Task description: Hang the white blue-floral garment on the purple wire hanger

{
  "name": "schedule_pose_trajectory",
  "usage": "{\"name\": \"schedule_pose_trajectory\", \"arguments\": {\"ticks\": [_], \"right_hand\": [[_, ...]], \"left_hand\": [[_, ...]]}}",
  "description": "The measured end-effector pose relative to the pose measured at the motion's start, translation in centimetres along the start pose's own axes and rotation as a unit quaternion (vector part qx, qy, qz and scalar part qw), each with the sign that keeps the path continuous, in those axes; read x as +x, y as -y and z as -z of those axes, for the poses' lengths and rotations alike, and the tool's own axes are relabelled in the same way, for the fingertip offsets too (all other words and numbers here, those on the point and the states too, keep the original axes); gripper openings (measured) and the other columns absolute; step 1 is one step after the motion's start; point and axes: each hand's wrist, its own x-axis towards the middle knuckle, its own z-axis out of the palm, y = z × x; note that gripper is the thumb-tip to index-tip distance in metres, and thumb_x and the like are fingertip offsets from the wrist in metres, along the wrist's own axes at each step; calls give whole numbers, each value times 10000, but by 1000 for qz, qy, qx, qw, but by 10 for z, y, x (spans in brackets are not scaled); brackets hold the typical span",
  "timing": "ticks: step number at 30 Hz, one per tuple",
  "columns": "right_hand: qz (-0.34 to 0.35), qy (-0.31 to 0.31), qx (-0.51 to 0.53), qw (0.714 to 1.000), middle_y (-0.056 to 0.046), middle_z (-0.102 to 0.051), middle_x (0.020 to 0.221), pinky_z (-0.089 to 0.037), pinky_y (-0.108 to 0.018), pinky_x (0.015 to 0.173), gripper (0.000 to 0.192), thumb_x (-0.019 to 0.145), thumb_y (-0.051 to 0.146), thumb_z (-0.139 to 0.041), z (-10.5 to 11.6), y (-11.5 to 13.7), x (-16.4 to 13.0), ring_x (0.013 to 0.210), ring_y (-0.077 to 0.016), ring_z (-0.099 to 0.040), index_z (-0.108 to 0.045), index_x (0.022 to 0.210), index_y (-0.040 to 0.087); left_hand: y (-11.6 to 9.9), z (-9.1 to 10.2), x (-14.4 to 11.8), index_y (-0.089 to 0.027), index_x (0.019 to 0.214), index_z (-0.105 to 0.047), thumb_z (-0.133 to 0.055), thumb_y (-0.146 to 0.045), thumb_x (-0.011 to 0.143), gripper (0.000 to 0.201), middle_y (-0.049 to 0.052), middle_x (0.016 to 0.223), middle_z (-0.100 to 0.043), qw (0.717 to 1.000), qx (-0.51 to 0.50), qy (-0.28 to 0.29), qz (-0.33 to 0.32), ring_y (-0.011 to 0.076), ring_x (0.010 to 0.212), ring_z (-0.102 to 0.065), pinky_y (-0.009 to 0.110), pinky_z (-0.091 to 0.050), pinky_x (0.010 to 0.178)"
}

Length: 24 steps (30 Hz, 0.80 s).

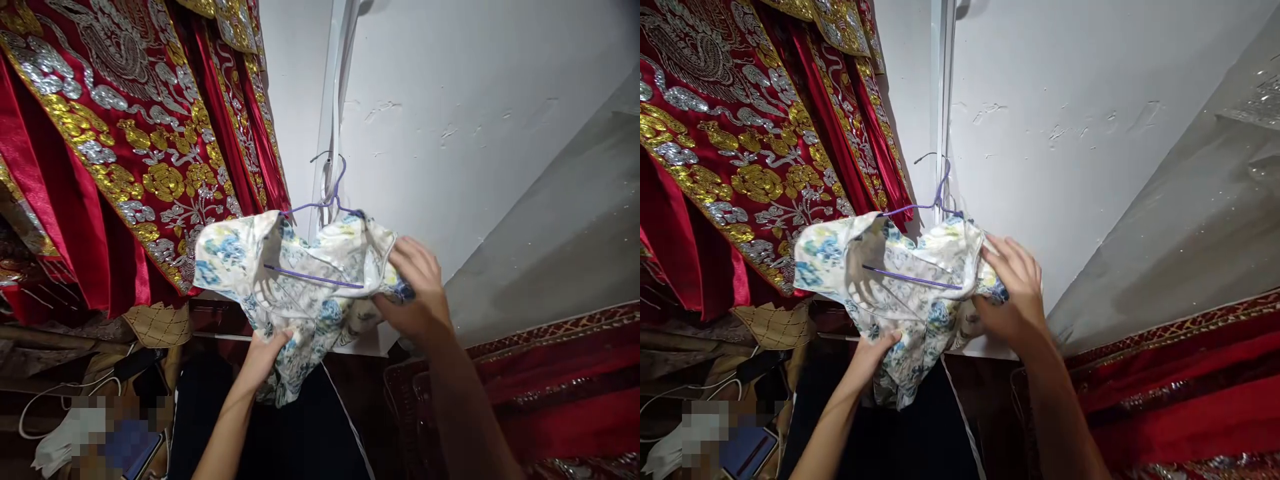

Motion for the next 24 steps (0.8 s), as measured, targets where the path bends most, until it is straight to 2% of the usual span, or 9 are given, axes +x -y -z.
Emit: {"name": "schedule_pose_trajectory", "arguments": {"ticks": [2, 4, 6, 7, 10, 15, 18, 21, 24], "right_hand": [[-75, -3, 83, 994, -85, -571, 1441, -317, -592, 1152, 535, 844, 339, -682, -17, 15, -45, 1421, -385, -413, -570, 1363, 278], [-208, -14, 197, 958, -103, -625, 1357, -438, -517, 1055, 364, 920, 378, -598, -42, 32, -90, 1315, -356, -531, -617, 1264, 258], [-341, -4, 270, 901, -90, -708, 1028, -523, -415, 842, 251, 972, 431, -514, -67, 46, -123, 980, -296, -664, -654, 1028, 230], [-385, 23, 282, 878, -66, -674, 875, -513, -378, 750, 285, 982, 460, -489, -78, 49, -132, 829, -262, -642, -633, 926, 221], [-378, 95, 325, 862, -3, -515, 718, -430, -309, 654, 340, 976, 497, -498, -94, 48, -128, 692, -189, -507, -507, 777, 223], [-355, 170, 417, 819, 40, -467, 710, -394, -274, 657, 346, 912, 546, -610, -102, 34, -105, 684, -154, -472, -475, 909, 228], [-393, 168, 430, 795, 22, -498, 726, -414, -278, 645, 397, 904, 609, -588, -108, 38, -116, 685, -161, -494, -500, 866, 224], [-435, 168, 426, 775, 7, -500, 668, -430, -301, 614, 465, 897, 670, -550, -109, 46, -130, 642, -178, -503, -548, 794, 217], [-439, 176, 428, 770, 5, -512, 626, -428, -305, 596, 497, 870, 689, -578, -104, 47, -133, 606, -177, -505, -567, 735, 210]], "left_hand": [[23, 0, -11, -164, 1279, -627, -852, -286, 661, 669, 162, 1340, -660, 997, -37, -18, 59, 362, 1307, -577, 478, -413, 1136], [40, -4, -23, -179, 1297, -621, -832, -281, 662, 676, 153, 1323, -672, 993, -73, -25, 93, 363, 1280, -600, 483, -435, 1115], [48, -8, -31, -180, 1274, -644, -820, -280, 657, 649, 143, 1314, -679, 992, -74, -31, 93, 359, 1296, -586, 476, -400, 1148], [48, -10, -34, -175, 1256, -657, -820, -274, 651, 634, 140, 1307, -683, 994, -63, -29, 89, 358, 1310, -574, 471, -373, 1170], [40, -10, -35, -179, 1278, -648, -828, -249, 641, 665, 140, 1299, -690, 994, -54, -17, 94, 361, 1318, -567, 478, -350, 1187], [30, -4, -32, -201, 1336, -608, -844, -248, 630, 746, 132, 1305, -691, 988, -109, -22, 106, 352, 1298, -590, 468, -401, 1156], [31, -2, -36, -184, 1303, -636, -848, -257, 615, 723, 137, 1231, -727, 986, -111, -38, 115, 355, 1243, -631, 463, -442, 1122], [31, -3, -40, -156, 1283, -651, -846, -274, 598, 722, 145, 1159, -751, 987, -109, -25, 118, 370, 1187, -663, 478, -479, 1078], [30, -5, -43, -145, 1267, -658, -828, -270, 597, 703, 140, 1125, -759, 986, -113, -20, 121, 363, 1193, -660, 469, -488, 1066]]}}
